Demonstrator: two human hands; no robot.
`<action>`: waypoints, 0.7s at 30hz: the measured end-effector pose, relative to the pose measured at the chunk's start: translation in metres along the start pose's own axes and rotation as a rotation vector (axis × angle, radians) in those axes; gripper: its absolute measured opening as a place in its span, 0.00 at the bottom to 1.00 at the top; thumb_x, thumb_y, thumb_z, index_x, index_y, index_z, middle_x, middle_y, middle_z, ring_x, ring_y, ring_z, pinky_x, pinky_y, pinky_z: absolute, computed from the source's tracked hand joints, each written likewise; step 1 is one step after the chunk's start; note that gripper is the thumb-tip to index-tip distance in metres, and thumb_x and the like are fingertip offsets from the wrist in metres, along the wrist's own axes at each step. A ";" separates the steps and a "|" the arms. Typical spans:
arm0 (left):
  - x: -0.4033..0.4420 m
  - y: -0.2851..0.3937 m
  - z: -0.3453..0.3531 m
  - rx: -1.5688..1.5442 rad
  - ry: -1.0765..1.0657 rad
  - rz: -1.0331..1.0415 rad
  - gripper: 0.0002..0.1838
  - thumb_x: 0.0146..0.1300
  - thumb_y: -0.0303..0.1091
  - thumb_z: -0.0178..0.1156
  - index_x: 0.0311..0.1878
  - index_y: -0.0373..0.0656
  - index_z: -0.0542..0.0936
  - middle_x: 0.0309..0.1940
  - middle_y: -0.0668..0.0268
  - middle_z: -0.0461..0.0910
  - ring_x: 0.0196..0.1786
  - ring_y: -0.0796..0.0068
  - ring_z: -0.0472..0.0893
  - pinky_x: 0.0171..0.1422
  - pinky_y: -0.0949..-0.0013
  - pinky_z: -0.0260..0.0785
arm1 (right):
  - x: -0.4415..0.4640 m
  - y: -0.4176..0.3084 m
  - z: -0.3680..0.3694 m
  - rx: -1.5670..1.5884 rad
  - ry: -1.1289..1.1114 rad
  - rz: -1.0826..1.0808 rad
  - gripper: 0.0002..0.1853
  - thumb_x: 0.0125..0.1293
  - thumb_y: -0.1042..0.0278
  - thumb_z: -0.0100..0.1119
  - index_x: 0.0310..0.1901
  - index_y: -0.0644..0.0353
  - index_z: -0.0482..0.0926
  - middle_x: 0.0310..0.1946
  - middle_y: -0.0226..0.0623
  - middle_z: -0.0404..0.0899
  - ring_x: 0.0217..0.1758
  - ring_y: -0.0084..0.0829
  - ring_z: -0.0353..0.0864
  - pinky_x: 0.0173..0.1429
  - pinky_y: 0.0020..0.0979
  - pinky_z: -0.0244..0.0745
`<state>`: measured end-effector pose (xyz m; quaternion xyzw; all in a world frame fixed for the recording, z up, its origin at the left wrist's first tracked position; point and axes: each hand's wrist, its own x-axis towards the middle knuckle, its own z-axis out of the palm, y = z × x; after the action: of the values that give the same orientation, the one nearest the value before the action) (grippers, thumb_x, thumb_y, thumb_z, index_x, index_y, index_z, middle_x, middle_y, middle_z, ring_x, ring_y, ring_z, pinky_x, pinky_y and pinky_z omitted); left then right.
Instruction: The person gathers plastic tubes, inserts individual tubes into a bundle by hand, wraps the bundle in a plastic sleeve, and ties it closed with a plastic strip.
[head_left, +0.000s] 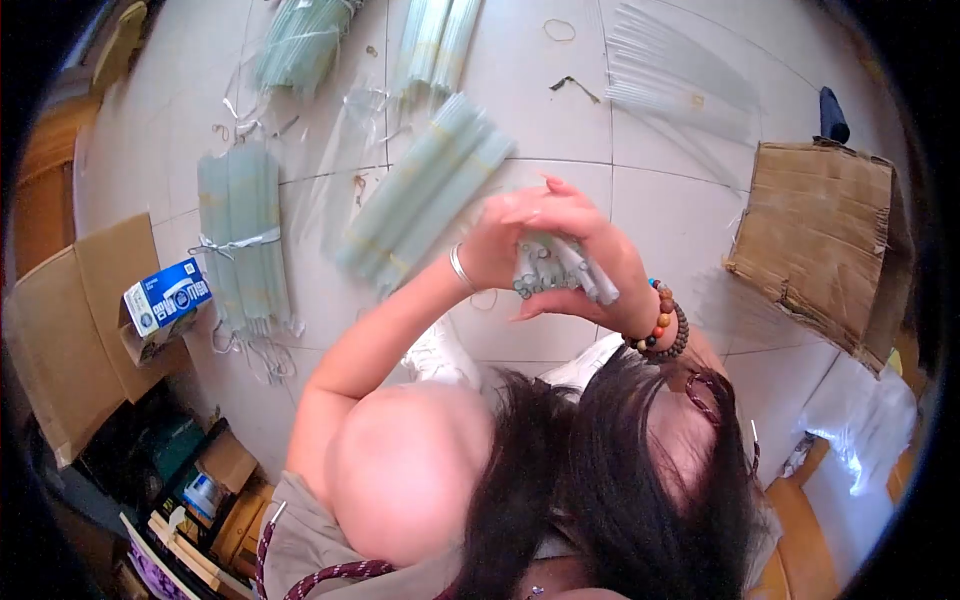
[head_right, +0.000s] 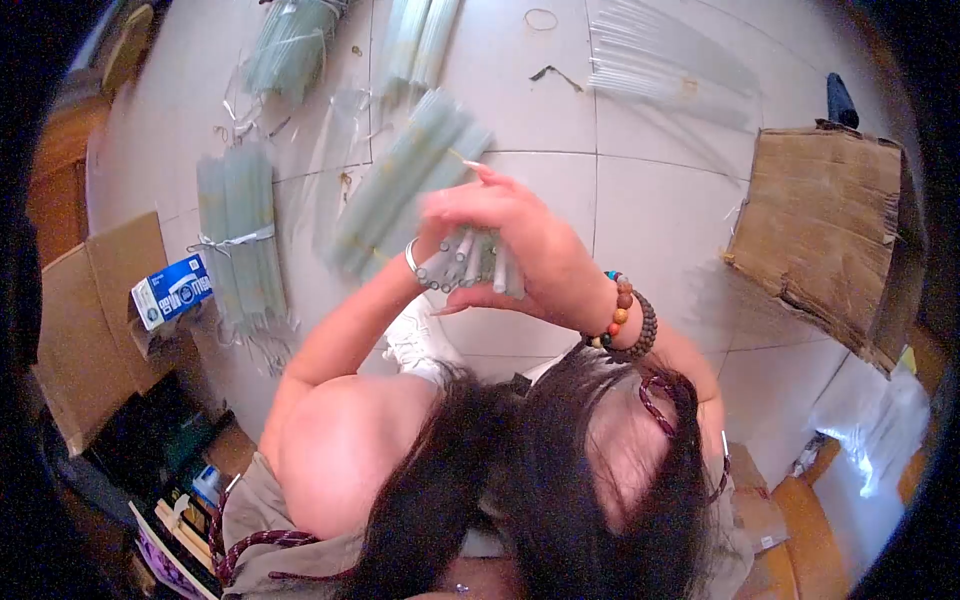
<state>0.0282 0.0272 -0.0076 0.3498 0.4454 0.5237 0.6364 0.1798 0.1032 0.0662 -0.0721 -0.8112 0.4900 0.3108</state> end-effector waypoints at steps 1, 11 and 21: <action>-0.002 -0.004 0.000 -0.062 0.010 -0.059 0.27 0.41 0.36 0.76 0.48 0.41 0.83 0.41 0.59 0.85 0.44 0.59 0.85 0.52 0.61 0.77 | 0.001 0.000 0.003 0.022 0.035 0.043 0.48 0.44 0.49 0.83 0.64 0.59 0.67 0.59 0.38 0.78 0.65 0.36 0.76 0.79 0.50 0.57; -0.005 -0.057 -0.018 -0.294 0.072 -0.163 0.24 0.45 0.34 0.75 0.48 0.41 0.84 0.47 0.61 0.84 0.51 0.64 0.83 0.59 0.63 0.73 | 0.003 -0.001 0.007 0.066 -0.078 0.169 0.55 0.44 0.49 0.82 0.71 0.59 0.61 0.61 0.37 0.78 0.65 0.37 0.77 0.78 0.49 0.55; 0.011 -0.023 -0.015 0.453 -0.051 0.540 0.13 0.52 0.30 0.70 0.43 0.43 0.84 0.40 0.63 0.84 0.46 0.63 0.83 0.56 0.62 0.75 | 0.006 -0.008 -0.013 0.155 -0.055 0.172 0.54 0.41 0.56 0.84 0.71 0.63 0.65 0.66 0.41 0.74 0.64 0.38 0.77 0.70 0.40 0.67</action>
<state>0.0230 0.0324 -0.0362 0.6001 0.4257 0.5523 0.3920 0.1837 0.1114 0.0800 -0.1037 -0.7699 0.5780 0.2497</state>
